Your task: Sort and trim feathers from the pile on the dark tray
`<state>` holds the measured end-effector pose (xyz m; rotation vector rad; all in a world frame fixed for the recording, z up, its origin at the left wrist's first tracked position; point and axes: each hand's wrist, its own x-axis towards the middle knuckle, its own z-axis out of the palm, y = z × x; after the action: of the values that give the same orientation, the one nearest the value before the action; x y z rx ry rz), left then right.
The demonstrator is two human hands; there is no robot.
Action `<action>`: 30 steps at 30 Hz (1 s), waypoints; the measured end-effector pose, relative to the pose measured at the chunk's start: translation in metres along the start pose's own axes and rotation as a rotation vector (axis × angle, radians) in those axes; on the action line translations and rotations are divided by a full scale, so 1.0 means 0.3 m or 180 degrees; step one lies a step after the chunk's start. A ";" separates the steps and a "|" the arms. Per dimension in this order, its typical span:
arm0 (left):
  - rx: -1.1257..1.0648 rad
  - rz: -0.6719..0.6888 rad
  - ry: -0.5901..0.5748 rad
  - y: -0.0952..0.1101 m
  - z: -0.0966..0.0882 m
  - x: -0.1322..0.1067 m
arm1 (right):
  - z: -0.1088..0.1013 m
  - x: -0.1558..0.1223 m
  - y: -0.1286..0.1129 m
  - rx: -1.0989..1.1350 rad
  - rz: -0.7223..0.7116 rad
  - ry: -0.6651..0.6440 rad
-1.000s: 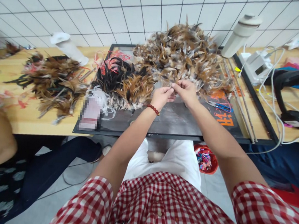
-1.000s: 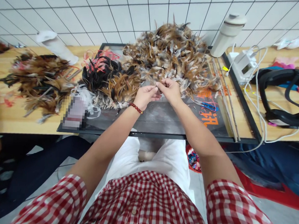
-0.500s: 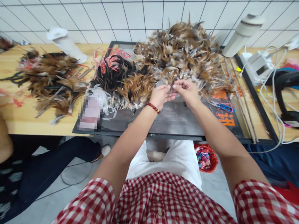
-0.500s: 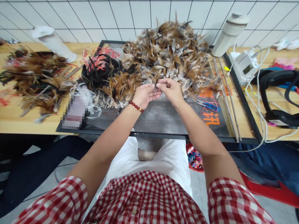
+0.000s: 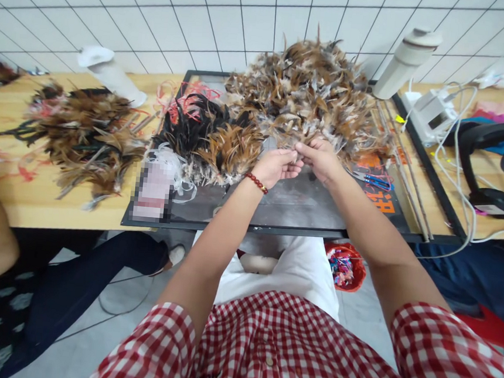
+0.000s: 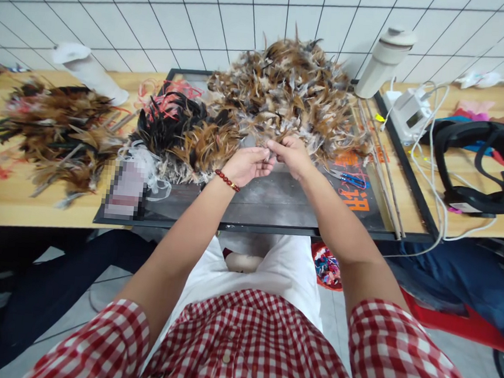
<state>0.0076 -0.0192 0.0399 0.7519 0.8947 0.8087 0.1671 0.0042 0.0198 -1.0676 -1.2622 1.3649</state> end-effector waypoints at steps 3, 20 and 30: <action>-0.0157 -0.0211 -0.0159 0.000 -0.010 0.003 | -0.010 0.009 -0.004 0.0105 -0.0229 0.0185; -0.0140 -0.0113 -0.0023 0.014 -0.003 -0.012 | 0.008 -0.005 -0.008 0.0512 -0.0097 -0.0189; -0.0212 -0.0302 -0.0389 0.001 -0.050 0.010 | 0.003 0.003 0.005 0.0278 -0.0003 -0.0027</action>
<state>-0.0046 -0.0133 0.0326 0.6880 0.7845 0.6979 0.1659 0.0050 0.0184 -1.0018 -1.1979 1.4122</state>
